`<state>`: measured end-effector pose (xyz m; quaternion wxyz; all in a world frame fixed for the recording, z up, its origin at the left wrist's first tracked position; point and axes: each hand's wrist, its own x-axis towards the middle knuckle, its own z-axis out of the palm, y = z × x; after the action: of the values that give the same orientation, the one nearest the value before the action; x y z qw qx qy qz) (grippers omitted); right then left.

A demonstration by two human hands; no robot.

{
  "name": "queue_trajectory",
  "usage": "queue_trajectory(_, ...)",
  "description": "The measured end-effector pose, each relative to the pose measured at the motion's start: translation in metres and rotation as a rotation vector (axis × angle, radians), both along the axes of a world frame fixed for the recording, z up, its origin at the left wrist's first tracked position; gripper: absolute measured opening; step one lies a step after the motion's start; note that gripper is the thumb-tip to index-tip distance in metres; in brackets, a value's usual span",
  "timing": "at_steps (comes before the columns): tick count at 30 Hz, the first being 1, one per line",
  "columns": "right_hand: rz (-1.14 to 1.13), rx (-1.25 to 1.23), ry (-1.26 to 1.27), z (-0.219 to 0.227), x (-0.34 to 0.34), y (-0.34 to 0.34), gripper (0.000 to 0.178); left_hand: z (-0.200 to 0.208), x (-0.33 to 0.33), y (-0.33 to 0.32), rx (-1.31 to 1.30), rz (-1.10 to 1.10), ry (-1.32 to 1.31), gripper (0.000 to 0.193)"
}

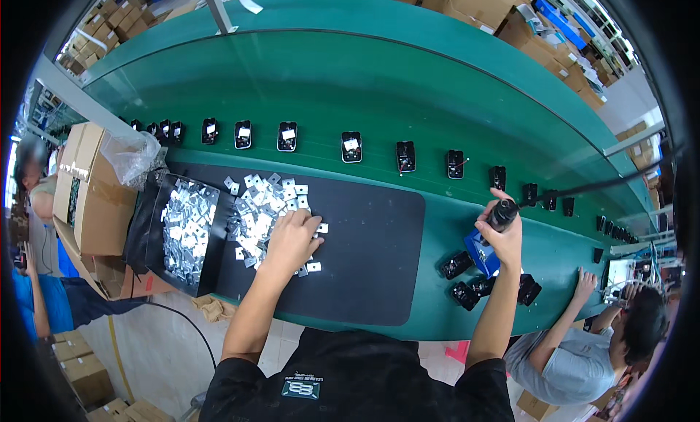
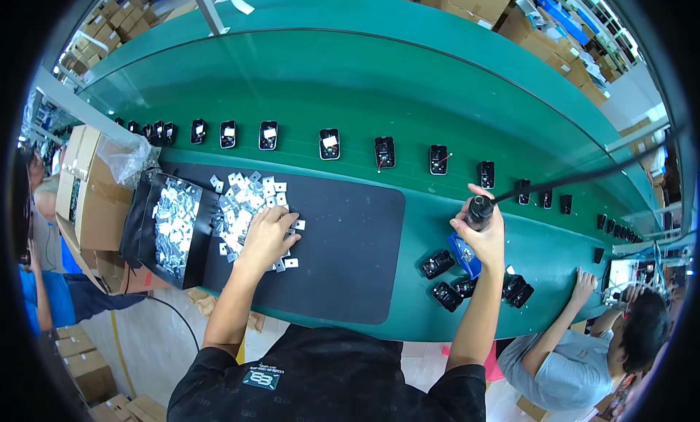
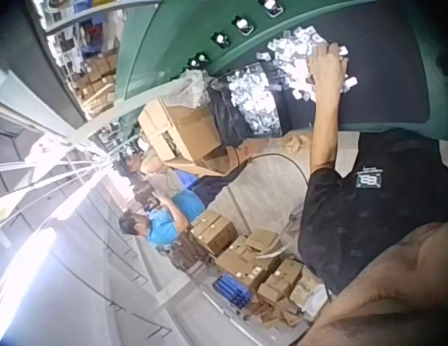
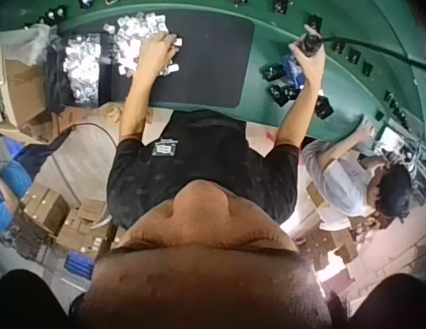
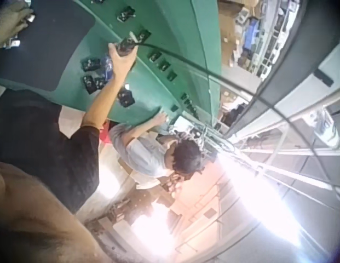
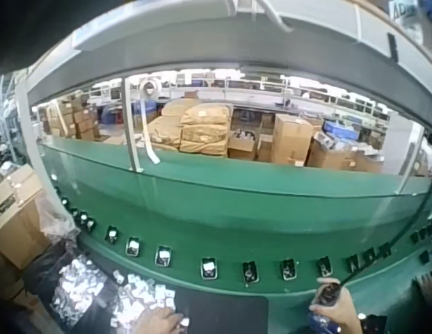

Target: Assemble small electronic components using an electric screwdriver at a factory workstation.

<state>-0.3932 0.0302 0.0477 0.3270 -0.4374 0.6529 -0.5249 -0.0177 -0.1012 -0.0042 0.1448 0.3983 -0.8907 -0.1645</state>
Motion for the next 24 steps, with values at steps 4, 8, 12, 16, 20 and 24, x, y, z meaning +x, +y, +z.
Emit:
queue_trajectory(4, -0.042, 0.058, -0.014, -0.005, 0.000, 0.004, 0.046, -0.004, -0.008, -0.008, -0.035, -0.007, -0.007, 0.023)
queue_trajectory(8, -0.127, -0.124, -0.039, -0.007, -0.013, 0.022, 0.032, -0.003, -0.024, -0.012, -0.102, -0.103, 0.084, 0.016)
queue_trajectory(12, -0.117, -0.637, 0.022, 0.040, -0.015, 0.070, 0.041, 0.015, -0.082, -0.035, -0.152, -0.229, 0.310, 0.018)
queue_trajectory(16, 0.298, -0.950, -0.220, 0.073, -0.021, 0.101, 0.038, 0.017, -0.161, -0.088, -0.100, -0.269, 0.342, 0.019)
queue_trajectory(20, 0.481, -0.883, -0.313, 0.071, 0.000, 0.116, 0.034, -0.012, -0.195, -0.130, 0.076, -0.358, 0.080, 0.023)
queue_trajectory(24, 0.613, -0.920, -0.506, 0.045, 0.013, 0.102, 0.032, -0.005, -0.178, -0.123, 0.237, -0.376, -0.016, 0.025)
